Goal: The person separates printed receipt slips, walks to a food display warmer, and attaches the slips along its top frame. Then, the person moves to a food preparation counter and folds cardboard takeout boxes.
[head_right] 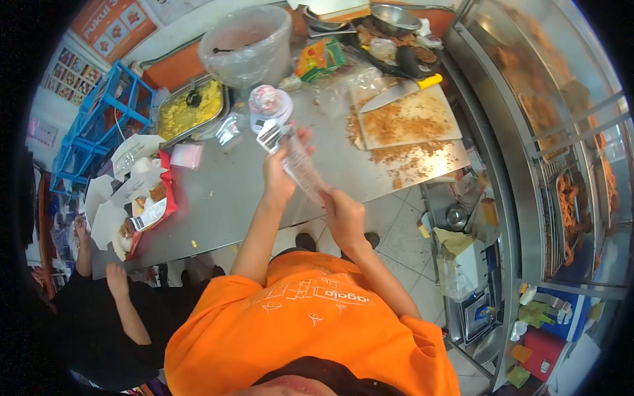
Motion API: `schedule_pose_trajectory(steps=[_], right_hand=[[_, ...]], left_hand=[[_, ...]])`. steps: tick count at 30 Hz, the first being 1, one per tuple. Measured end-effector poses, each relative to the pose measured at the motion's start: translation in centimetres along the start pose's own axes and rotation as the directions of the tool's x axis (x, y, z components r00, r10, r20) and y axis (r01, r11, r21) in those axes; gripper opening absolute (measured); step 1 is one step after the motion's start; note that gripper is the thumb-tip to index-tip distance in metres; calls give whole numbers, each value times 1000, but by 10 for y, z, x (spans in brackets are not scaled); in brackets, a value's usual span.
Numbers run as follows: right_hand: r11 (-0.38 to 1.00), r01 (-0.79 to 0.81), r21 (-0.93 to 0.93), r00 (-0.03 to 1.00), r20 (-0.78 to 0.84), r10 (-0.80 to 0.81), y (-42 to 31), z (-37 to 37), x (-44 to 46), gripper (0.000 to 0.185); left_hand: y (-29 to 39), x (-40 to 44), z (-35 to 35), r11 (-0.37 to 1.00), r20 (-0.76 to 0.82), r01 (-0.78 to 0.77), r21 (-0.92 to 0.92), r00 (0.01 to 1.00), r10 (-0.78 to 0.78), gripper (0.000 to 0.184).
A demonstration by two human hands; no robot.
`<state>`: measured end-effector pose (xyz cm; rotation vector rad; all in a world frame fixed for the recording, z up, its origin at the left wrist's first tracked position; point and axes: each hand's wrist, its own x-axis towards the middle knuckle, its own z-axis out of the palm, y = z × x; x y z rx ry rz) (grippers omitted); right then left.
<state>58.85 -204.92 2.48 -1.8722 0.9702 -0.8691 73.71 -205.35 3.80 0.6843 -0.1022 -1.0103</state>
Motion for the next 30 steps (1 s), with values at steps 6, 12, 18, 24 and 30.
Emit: schedule_pose_trajectory(steps=[6, 12, 18, 24, 30], right_hand=[[991, 96, 96, 962, 248, -117, 8, 111, -8, 15], [600, -545, 586, 839, 370, 400, 25, 178, 18, 26], [831, 22, -556, 943, 287, 167, 30, 151, 43, 41], [672, 111, -732, 950, 277, 144, 5, 111, 55, 43], [769, 596, -229, 756, 483, -442, 33, 70, 20, 17]], left_hand=[[36, 30, -154, 959, 138, -224, -172, 959, 249, 33], [60, 3, -175, -471, 351, -74, 879, 770, 533, 49], [60, 2, -180, -629, 248, -53, 775, 942, 226, 54], [64, 0, -177, -566, 396, -231, 791, 899, 188, 52], [54, -47, -188, -406, 441, -219, 887, 661, 607, 45]])
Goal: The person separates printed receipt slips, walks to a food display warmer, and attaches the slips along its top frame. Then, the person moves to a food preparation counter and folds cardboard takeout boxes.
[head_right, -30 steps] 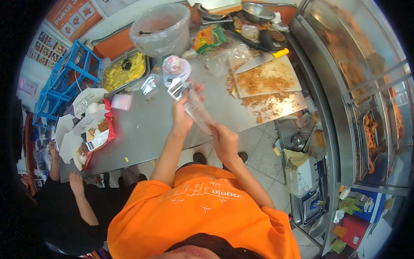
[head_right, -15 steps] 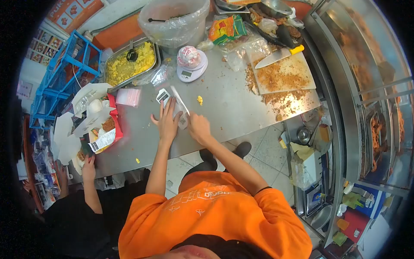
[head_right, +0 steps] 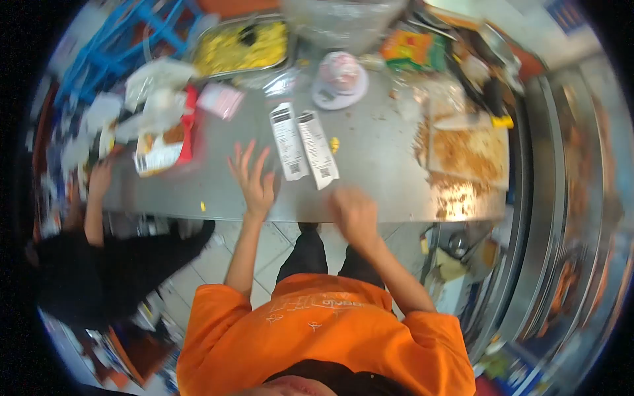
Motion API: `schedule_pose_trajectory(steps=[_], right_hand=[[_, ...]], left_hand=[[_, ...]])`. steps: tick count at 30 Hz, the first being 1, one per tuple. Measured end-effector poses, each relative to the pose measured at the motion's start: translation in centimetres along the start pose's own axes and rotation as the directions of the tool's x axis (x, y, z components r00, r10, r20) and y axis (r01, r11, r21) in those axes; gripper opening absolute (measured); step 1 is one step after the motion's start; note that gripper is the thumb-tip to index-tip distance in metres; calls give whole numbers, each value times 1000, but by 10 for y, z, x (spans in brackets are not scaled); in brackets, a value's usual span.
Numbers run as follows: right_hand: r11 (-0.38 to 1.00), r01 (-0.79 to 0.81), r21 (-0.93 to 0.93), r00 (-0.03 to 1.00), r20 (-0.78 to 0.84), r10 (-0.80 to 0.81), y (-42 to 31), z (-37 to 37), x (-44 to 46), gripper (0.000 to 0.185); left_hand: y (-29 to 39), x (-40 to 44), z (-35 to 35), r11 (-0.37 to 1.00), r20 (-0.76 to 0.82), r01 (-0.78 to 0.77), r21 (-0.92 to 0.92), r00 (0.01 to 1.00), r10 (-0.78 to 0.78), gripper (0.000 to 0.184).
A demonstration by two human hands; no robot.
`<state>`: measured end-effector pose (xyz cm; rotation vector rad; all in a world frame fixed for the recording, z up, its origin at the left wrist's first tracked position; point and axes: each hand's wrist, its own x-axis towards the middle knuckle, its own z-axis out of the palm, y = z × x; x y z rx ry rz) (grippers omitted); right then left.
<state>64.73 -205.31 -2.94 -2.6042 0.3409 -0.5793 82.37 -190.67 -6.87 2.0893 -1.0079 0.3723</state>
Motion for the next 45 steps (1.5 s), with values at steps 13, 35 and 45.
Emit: schedule_pose_trajectory(steps=[13, 35, 45], right_hand=[[956, 294, -7, 490, 859, -145, 178, 354, -218, 42], [784, 619, 37, 551, 691, -468, 135, 493, 6, 26], [952, 34, -305, 630, 746, 217, 118, 467, 22, 50]], left_hand=[[100, -418, 97, -306, 290, 913, 271, -381, -878, 86], [82, -446, 107, -266, 122, 961, 78, -274, -954, 57], [76, -442, 112, -216, 168, 953, 212, -254, -953, 56]])
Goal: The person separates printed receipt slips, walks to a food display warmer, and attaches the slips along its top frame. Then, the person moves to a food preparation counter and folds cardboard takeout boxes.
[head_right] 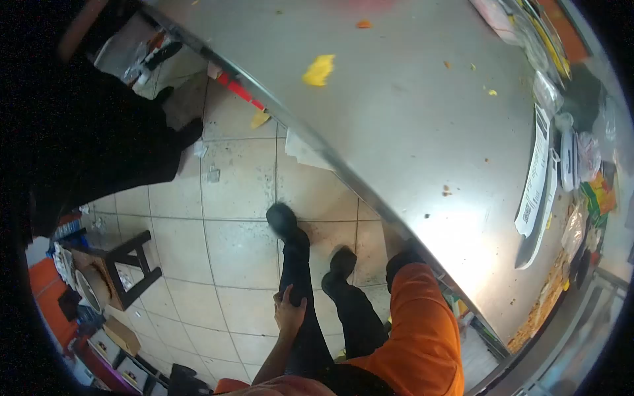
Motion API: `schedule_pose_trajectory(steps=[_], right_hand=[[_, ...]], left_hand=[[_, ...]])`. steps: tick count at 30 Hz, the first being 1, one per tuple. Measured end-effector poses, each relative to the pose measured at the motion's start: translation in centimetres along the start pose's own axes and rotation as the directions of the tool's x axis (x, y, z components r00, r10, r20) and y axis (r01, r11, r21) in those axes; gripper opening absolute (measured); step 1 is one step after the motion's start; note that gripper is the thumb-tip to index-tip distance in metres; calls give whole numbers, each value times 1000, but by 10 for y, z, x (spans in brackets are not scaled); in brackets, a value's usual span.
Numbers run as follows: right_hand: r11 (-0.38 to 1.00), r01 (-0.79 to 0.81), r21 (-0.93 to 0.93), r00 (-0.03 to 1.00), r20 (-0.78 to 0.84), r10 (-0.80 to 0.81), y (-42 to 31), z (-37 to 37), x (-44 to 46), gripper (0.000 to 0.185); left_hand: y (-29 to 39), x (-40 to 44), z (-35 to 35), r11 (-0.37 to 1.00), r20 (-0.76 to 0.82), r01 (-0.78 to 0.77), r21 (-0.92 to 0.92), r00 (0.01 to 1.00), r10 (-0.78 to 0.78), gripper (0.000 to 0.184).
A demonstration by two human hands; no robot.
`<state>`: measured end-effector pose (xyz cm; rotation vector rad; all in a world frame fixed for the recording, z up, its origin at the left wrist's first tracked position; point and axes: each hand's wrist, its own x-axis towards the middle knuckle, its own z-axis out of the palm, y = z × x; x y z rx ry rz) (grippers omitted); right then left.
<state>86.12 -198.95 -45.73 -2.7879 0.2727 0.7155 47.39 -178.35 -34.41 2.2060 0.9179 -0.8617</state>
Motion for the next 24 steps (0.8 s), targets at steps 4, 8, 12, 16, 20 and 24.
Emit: schedule_pose_trajectory(steps=[4, 8, 12, 16, 20, 24], right_hand=[[997, -71, 19, 995, 75, 69, 51, 85, -19, 49], [990, -131, 58, 991, 48, 129, 67, 129, -43, 48], [983, -124, 136, 992, 10, 124, 59, 120, -55, 47], [971, -107, 216, 992, -44, 119, 49, 101, -67, 46], [964, -152, 219, 973, -139, 185, 54, 90, -35, 45], [959, -221, 175, 963, -117, 243, 66, 95, 5, 45]], left_hand=[[-5, 3, -2, 1000, -24, -20, -5, 1000, 20, 56], [2, 5, -9, 999, 2, -7, 33, 1000, 7, 55], [13, 5, -17, 996, 23, 8, 84, 1000, -10, 54], [4, 10, -13, 995, 1, -43, 92, 999, 44, 52], [14, 18, -21, 990, -15, -57, 128, 998, 59, 52], [10, 22, -23, 981, -66, -42, 190, 996, 56, 49]])
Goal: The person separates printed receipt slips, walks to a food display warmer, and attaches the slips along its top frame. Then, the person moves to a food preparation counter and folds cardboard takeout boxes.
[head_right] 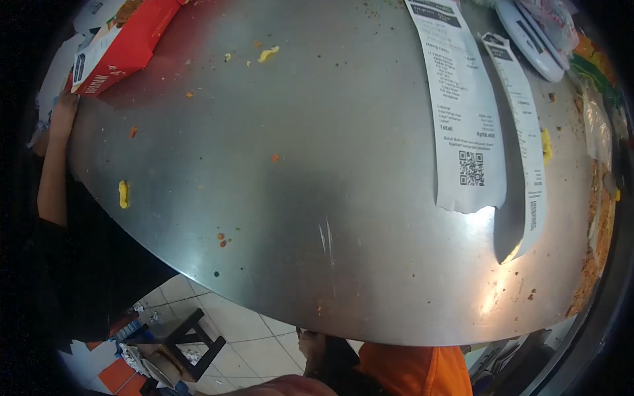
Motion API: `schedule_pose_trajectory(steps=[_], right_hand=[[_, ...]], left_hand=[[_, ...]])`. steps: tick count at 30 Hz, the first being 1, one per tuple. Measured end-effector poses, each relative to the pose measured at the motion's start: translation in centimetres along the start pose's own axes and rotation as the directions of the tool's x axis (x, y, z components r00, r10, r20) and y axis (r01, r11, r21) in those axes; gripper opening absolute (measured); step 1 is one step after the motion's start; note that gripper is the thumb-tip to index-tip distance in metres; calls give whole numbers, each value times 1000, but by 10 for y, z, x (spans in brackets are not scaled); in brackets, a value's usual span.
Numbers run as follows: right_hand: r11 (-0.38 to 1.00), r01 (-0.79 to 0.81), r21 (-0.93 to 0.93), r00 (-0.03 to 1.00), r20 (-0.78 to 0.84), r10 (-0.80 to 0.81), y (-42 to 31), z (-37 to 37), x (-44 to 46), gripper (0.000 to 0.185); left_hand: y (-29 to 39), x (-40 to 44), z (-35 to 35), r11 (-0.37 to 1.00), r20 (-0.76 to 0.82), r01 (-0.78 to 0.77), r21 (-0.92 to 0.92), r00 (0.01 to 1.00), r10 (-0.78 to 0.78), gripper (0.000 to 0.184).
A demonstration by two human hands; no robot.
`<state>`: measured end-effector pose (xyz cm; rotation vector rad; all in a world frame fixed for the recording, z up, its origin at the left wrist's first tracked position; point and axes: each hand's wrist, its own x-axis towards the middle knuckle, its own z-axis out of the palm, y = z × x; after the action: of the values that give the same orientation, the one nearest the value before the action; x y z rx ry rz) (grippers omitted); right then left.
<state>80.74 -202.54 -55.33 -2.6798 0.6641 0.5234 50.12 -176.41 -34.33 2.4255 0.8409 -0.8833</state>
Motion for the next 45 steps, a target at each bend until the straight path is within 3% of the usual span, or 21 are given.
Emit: schedule_pose_trajectory(steps=[10, 12, 16, 18, 19, 21, 22, 23, 25, 27, 29, 31, 33, 35, 36, 37, 39, 41, 42, 43, 45], right_hand=[[945, 172, 278, 959, 173, -226, -9, -59, -60, 43], [888, 179, 424, 918, 252, -306, -18, -83, -91, 42], [705, -24, 709, 731, 494, -472, -40, -137, -199, 42], [612, -69, 788, 599, 524, -606, -44, -170, -280, 41], [577, -16, 817, 554, 487, -675, -43, -181, -315, 41], [367, 240, 899, 487, 216, -846, -27, -196, -373, 30], [417, 191, 888, 575, 243, -781, -20, -208, -390, 35], [413, 199, 889, 575, 236, -784, -9, -205, -399, 35], [147, -3, 989, 854, 79, -514, 12, -191, -403, 52], [575, 226, 787, 974, -168, -153, 16, -244, -411, 67], [701, 423, 574, 892, -399, -212, 18, -283, -416, 78], [602, 589, 540, 799, -500, -333, 10, -314, -429, 86], [602, 648, 466, 740, -574, -351, -2, -337, -433, 89], [600, 700, 388, 671, -645, -365, -6, -354, -433, 92], [600, 733, 321, 635, -640, -433, -5, -360, -435, 95], [594, 764, 251, 594, -632, -497, -6, -368, -436, 98], [573, 779, 255, 615, -493, -616, -9, -394, -446, 97], [299, 413, 860, 641, -41, -766, -6, -389, -450, 82], [231, 326, 917, 514, 33, -857, 0, -386, -445, 54], [224, 326, 918, 512, 28, -859, 7, -388, -443, 54], [593, 414, 691, 654, 227, -722, 17, -408, -446, 36]], left_hand=[[-3, 0, 2, 997, 83, 71, -37, 994, -68, 47], [-11, 4, 6, 984, 108, 32, -178, 994, -13, 54], [-30, 37, 33, 888, -137, -214, -407, 975, 172, 57], [-30, 63, 24, 184, -254, -278, -943, 956, 144, 57], [13, 39, -31, 191, -154, -200, -961, 961, 229, 59], [-18, 65, -36, 235, -29, -235, -943, 762, 647, 63], [-22, 69, -38, 241, 18, -256, -936, 651, 759, 64], [-8, 53, -50, -52, -14, 59, -997, 511, 859, 63], [37, -24, -108, -249, 40, 261, -933, 761, 647, 61], [39, -55, -132, -88, 33, 109, -990, 792, 610, 52], [33, -80, -143, 33, -6, -28, -999, 847, 531, 50], [38, -98, -154, 155, -68, -156, -976, 885, 461, 48], [47, -125, -169, -95, -254, -241, -966, 813, 524, 37], [50, -148, -189, -68, -307, -319, -945, 800, 516, 32], [47, -158, -200, 157, -292, -445, -882, 777, 557, 31], [48, -169, -208, 364, -265, -549, -752, 758, 596, 31], [55, -189, -214, 286, -264, -517, -807, 749, 608, 32], [49, -203, -218, 462, -66, -525, -715, 708, 703, 35], [51, -216, -223, 477, -27, -503, -721, 709, 705, 31], [49, -223, -228, 479, -30, -507, -716, 708, 705, 31], [49, -236, -236, 595, 98, -423, -683, 754, 649, 26]])
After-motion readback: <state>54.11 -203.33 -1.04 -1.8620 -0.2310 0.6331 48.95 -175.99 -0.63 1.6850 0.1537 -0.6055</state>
